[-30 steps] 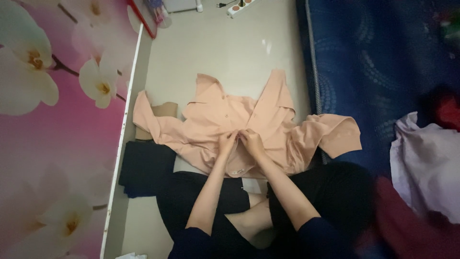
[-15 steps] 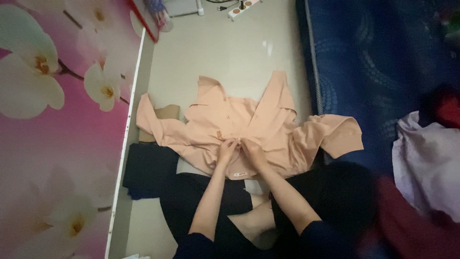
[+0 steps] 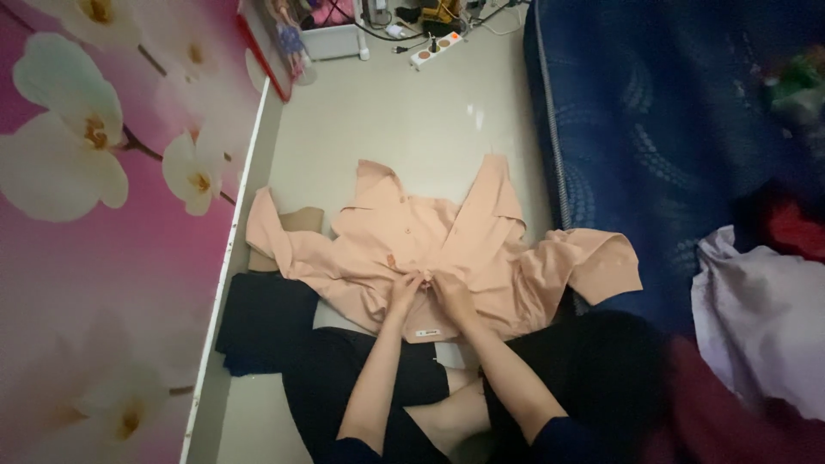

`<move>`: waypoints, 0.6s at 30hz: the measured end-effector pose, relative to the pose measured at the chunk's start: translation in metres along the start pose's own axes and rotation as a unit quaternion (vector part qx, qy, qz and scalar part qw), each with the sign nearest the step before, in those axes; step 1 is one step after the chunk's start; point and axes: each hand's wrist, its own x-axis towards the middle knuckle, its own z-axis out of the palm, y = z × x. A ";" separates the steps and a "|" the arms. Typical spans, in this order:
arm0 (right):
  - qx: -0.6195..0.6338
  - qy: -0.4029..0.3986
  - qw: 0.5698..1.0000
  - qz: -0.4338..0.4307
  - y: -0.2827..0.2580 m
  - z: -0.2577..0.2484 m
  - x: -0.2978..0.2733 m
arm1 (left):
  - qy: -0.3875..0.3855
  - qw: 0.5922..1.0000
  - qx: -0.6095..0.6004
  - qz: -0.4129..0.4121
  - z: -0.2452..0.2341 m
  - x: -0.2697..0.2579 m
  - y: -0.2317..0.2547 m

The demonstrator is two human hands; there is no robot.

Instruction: Folding a blue cloth, a black t-shirt, and a peach-colored shirt on the floor.

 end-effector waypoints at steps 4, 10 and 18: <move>-0.005 0.021 1.000 -0.018 0.002 0.005 -0.002 | 0.001 1.000 -0.007 -0.010 -0.002 0.014 -0.031; -0.073 -0.022 0.997 -0.020 0.016 0.019 -0.008 | 0.019 0.999 -0.023 -0.042 0.002 0.021 -0.049; -0.016 0.003 0.998 -0.061 0.007 0.006 -0.003 | 0.001 0.997 -0.060 -0.050 0.005 0.018 -0.054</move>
